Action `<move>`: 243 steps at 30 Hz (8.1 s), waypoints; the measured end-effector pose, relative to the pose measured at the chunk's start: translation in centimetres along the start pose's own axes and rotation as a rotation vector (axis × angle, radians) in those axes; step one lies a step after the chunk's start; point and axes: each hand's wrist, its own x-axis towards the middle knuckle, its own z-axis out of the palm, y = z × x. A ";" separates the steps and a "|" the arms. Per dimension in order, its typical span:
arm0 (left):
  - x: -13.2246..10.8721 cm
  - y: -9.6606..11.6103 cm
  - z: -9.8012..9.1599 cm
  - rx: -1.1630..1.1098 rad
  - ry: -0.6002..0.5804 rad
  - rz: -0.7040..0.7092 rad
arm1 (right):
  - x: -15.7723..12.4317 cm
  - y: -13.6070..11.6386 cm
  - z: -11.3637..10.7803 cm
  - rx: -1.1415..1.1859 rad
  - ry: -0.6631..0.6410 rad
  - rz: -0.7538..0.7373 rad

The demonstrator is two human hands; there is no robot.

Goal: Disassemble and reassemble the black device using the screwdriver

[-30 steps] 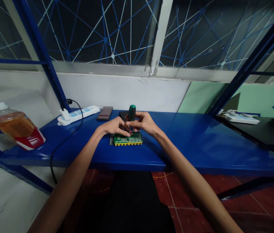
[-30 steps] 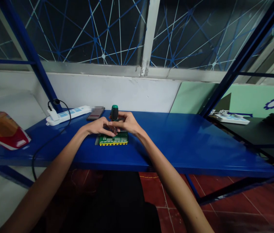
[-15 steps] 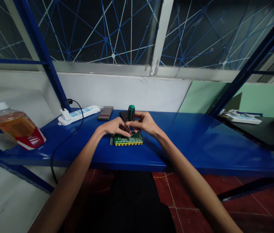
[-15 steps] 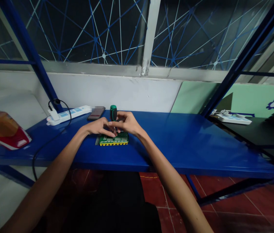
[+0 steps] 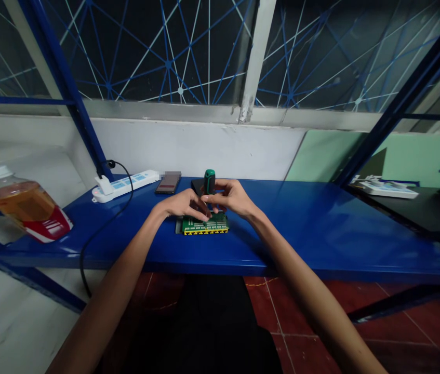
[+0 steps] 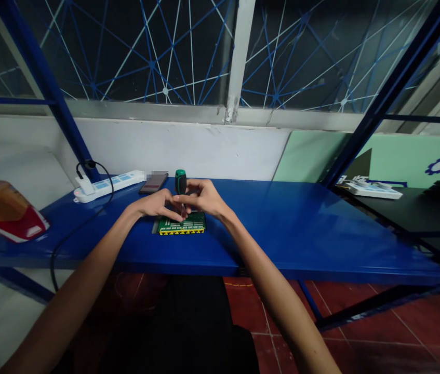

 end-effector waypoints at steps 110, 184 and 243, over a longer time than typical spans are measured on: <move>0.8 -1.9 -0.2 0.237 0.396 -0.050 | 0.8 0.5 -1.3 0.025 0.572 -0.146; 1.3 -4.9 1.0 0.004 0.105 -0.097 | 0.5 1.0 -0.1 0.043 -0.014 -0.021; 0.7 -0.8 0.9 -0.052 0.264 -0.068 | 0.5 1.0 -0.2 0.010 0.170 -0.058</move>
